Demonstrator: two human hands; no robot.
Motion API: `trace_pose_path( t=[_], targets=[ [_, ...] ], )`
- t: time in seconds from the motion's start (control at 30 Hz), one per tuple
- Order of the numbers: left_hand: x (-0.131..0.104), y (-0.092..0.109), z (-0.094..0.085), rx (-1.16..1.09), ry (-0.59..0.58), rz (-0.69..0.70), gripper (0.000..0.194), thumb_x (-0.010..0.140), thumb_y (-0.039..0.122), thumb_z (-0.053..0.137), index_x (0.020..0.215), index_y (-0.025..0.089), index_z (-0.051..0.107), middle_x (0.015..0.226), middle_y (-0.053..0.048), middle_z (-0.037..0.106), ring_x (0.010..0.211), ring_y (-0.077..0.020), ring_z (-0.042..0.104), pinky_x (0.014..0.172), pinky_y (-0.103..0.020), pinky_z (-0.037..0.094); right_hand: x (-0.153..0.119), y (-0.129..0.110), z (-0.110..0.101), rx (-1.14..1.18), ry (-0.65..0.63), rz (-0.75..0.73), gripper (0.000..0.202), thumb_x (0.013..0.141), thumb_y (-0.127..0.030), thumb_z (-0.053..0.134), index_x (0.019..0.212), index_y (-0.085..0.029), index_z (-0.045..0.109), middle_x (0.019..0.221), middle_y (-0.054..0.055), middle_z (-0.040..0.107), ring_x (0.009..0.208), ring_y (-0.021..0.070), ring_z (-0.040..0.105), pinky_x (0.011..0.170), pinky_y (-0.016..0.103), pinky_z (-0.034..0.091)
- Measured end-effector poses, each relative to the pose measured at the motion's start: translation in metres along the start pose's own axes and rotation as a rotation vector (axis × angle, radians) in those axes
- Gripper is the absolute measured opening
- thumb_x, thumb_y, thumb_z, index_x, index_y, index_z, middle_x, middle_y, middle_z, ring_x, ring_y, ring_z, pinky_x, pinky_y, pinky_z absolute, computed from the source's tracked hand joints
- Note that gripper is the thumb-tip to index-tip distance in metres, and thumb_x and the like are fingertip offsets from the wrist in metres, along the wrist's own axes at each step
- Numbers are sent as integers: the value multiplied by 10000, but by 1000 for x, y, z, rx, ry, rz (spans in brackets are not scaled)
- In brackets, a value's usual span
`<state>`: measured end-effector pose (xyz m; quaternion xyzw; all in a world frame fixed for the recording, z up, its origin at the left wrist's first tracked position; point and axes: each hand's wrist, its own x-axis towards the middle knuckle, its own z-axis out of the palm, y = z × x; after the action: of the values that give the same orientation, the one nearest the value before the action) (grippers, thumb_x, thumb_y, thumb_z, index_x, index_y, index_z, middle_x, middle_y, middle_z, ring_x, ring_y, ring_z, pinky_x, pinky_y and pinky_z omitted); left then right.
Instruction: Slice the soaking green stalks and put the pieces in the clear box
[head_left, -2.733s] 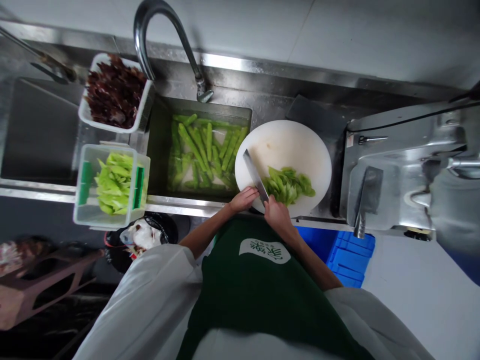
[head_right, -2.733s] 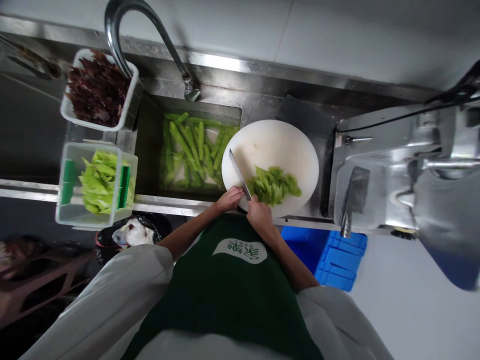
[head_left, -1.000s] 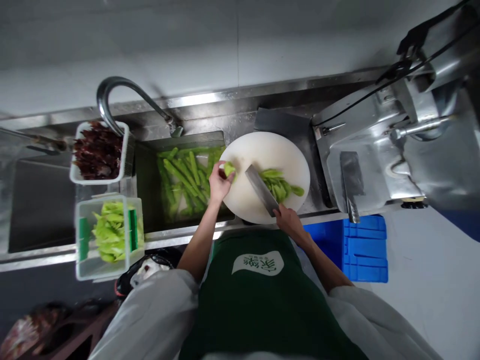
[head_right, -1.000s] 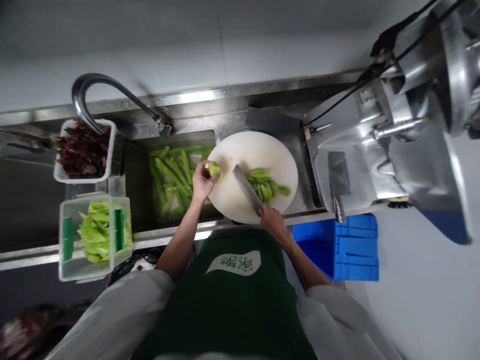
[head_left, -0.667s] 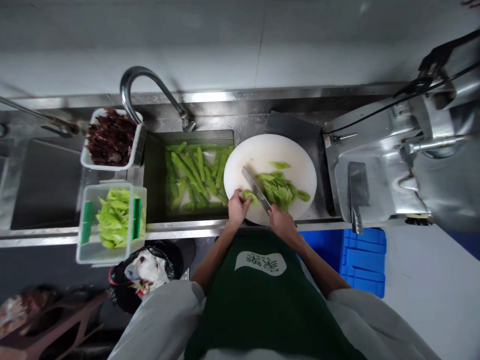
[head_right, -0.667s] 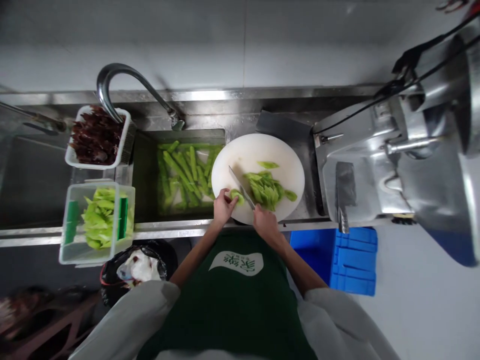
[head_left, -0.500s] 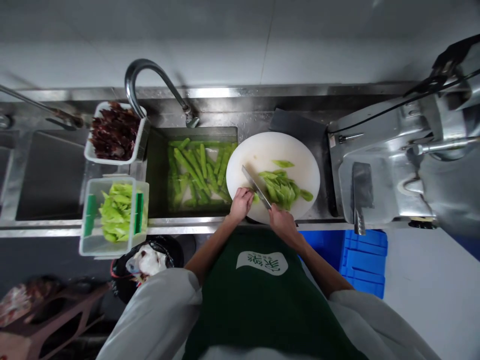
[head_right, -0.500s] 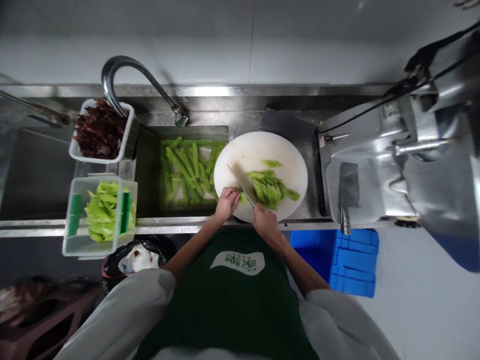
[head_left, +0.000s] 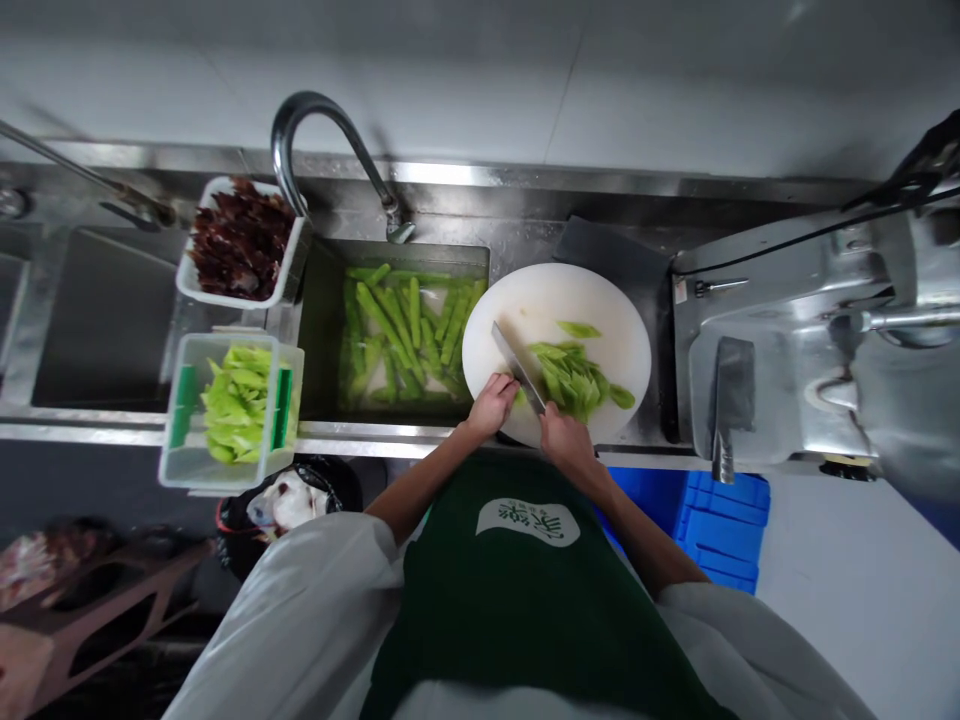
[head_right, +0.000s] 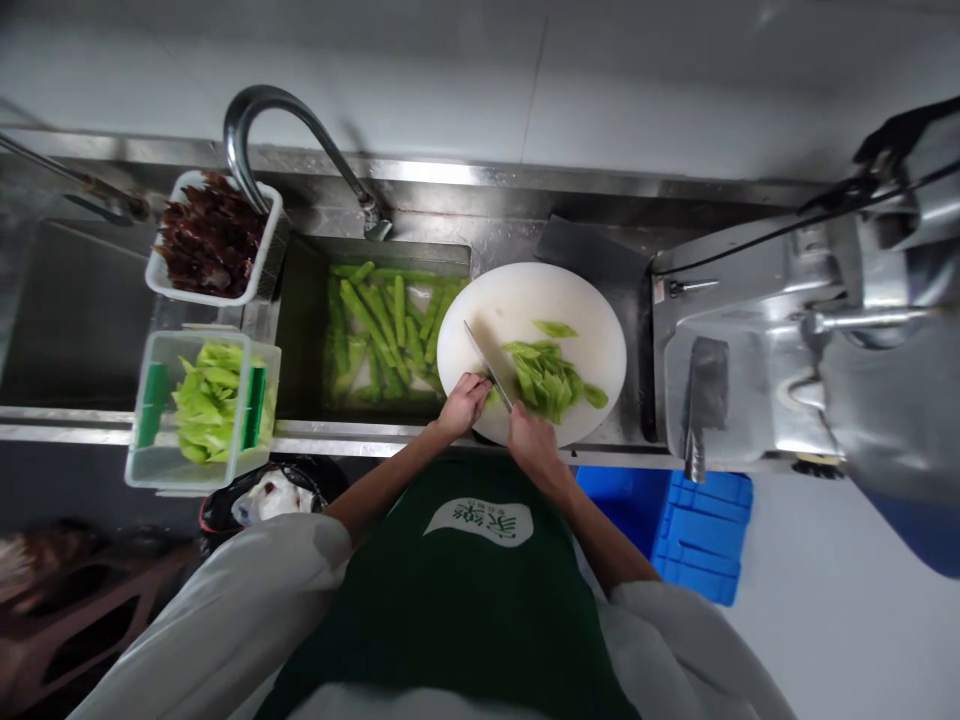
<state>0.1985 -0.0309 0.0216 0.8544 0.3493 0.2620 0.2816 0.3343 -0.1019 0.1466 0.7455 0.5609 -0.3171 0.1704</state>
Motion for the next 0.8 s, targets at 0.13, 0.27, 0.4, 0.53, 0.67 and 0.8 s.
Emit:
trace_pose_path(
  t=[0.13, 0.27, 0.4, 0.53, 0.67, 0.8],
  targets=[
    [-1, 0, 1, 0, 13, 12, 270, 1001, 203, 363, 1026, 148, 626, 952, -76, 550, 895, -192, 499, 817, -317, 513, 1, -2, 0, -17, 3, 20, 371, 990, -252, 267, 1189, -115, 549, 943, 160, 688, 917, 270, 668, 795, 332, 444],
    [-2, 0, 0, 9, 17, 30, 267, 999, 187, 361, 1042, 138, 619, 974, -86, 557, 919, -190, 501, 834, -323, 518, 3, -6, -7, -23, -16, 17, 338, 989, -239, 293, 1168, -116, 551, 934, 163, 694, 914, 258, 667, 780, 313, 435],
    [-4, -1, 1, -1, 35, 28, 280, 1005, 196, 349, 1047, 153, 622, 977, -78, 557, 913, -187, 506, 822, -324, 526, 0, -9, -11, -23, 14, -13, 332, 992, -231, 286, 1134, -97, 554, 907, 171, 692, 871, 258, 667, 734, 308, 412],
    [-5, -1, 1, -15, 65, 50, 267, 1000, 194, 362, 1044, 138, 619, 972, -85, 559, 921, -191, 500, 830, -328, 528, 3, -11, -8, -5, 13, -32, 331, 983, -187, 289, 1135, -68, 557, 922, 184, 690, 851, 255, 663, 715, 306, 388],
    [-5, -1, 1, -28, 59, 38, 264, 1000, 188, 363, 1043, 146, 620, 998, -86, 561, 925, -184, 507, 828, -324, 531, 5, -10, -5, 0, 44, -38, 317, 970, -203, 328, 1140, -89, 570, 892, 174, 694, 833, 271, 660, 716, 314, 385],
    [-7, -2, -1, -50, 77, 45, 267, 1004, 211, 364, 1059, 158, 620, 1014, -83, 562, 953, -184, 515, 845, -338, 536, 9, -12, -3, 5, 47, -29, 305, 966, -193, 346, 1133, -85, 577, 913, 182, 699, 830, 269, 665, 714, 310, 381]
  ],
)
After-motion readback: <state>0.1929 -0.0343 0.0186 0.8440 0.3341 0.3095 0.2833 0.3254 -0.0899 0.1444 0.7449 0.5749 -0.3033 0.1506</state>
